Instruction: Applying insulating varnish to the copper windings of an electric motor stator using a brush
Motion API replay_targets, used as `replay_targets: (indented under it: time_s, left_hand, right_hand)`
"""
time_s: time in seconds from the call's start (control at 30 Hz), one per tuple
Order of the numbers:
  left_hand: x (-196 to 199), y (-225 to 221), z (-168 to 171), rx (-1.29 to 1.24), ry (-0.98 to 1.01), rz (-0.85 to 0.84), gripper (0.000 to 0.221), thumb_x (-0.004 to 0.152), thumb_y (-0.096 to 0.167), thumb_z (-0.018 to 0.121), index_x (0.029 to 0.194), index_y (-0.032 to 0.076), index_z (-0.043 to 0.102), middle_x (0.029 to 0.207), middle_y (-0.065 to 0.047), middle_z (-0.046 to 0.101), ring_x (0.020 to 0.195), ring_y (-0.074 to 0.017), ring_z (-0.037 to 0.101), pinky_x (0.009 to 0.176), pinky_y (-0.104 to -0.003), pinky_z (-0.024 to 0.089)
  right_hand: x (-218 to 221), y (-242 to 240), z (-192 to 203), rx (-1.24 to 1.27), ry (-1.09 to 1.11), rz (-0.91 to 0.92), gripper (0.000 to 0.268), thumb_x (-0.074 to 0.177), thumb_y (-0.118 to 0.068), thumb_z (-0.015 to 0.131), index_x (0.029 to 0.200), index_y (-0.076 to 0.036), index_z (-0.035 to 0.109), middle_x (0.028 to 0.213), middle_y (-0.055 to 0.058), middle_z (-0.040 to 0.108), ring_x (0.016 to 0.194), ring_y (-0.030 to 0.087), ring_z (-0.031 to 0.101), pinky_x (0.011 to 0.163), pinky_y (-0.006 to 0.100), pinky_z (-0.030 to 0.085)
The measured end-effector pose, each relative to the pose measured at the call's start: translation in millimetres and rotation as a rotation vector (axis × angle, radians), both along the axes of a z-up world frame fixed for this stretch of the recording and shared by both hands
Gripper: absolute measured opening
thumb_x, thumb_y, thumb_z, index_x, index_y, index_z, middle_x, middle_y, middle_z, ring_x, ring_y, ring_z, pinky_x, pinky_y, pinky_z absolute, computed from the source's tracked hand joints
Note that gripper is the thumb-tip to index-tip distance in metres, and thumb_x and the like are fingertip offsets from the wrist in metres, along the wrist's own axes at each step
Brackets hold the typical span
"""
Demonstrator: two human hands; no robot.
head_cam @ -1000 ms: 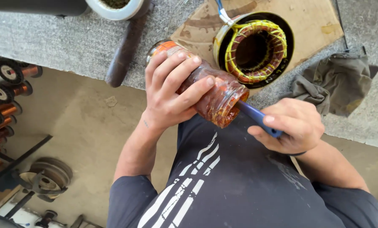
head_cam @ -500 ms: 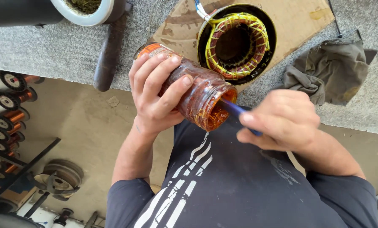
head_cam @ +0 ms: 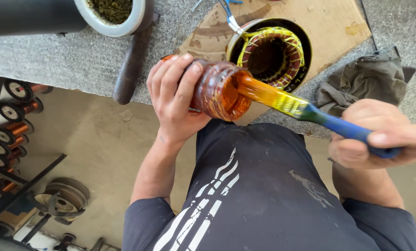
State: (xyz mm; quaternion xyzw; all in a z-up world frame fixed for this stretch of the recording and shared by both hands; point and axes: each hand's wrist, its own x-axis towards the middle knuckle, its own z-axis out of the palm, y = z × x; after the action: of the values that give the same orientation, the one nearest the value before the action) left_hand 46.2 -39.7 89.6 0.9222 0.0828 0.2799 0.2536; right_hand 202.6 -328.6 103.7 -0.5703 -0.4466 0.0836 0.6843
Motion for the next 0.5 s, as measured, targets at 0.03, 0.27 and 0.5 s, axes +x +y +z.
replay_targets:
  time_s: [0.03,0.27,0.5]
  left_hand:
    - [-1.0,1.6,-2.8,-0.027,-0.005,0.024,0.043,0.100,0.038,0.067,0.130,0.007,0.060,0.132,-0.017,0.062,0.119,-0.0365,0.064,0.108,-0.054,0.051]
    - [-15.1,13.0,-26.0,-0.213,-0.015,0.121,0.073,0.090,0.036,0.089,0.142,0.005,0.049,0.138,-0.018,0.060,0.127,-0.0363,0.061,0.113,-0.050,0.052]
    - [-18.7,22.1,-44.6,-0.287,-0.131,0.110,0.089,0.084,0.041,0.094,0.148,0.008,0.042,0.140,-0.018,0.058,0.128,-0.0335,0.060,0.114,-0.048,0.053]
  right_hand:
    - [1.4,8.7,-0.8,0.045,-0.123,-0.133,0.030,0.089,-0.009,0.058,0.102,-0.010,0.030,0.048,0.008,0.036,0.037,0.017,0.028,0.041,0.041,0.024]
    - [1.8,4.9,-30.5,0.075,-0.122,-0.577,0.040,0.098,-0.011,0.076,0.094,-0.004,0.037,0.064,0.016,0.040,0.048,0.030,0.049,0.046,0.046,0.038]
    - [-5.9,51.7,-25.9,-0.068,-0.182,-0.587,0.031,0.102,-0.011,0.066,0.094,0.001,0.038,0.092,0.015,0.040,0.048,0.032,0.054,0.044,0.042,0.039]
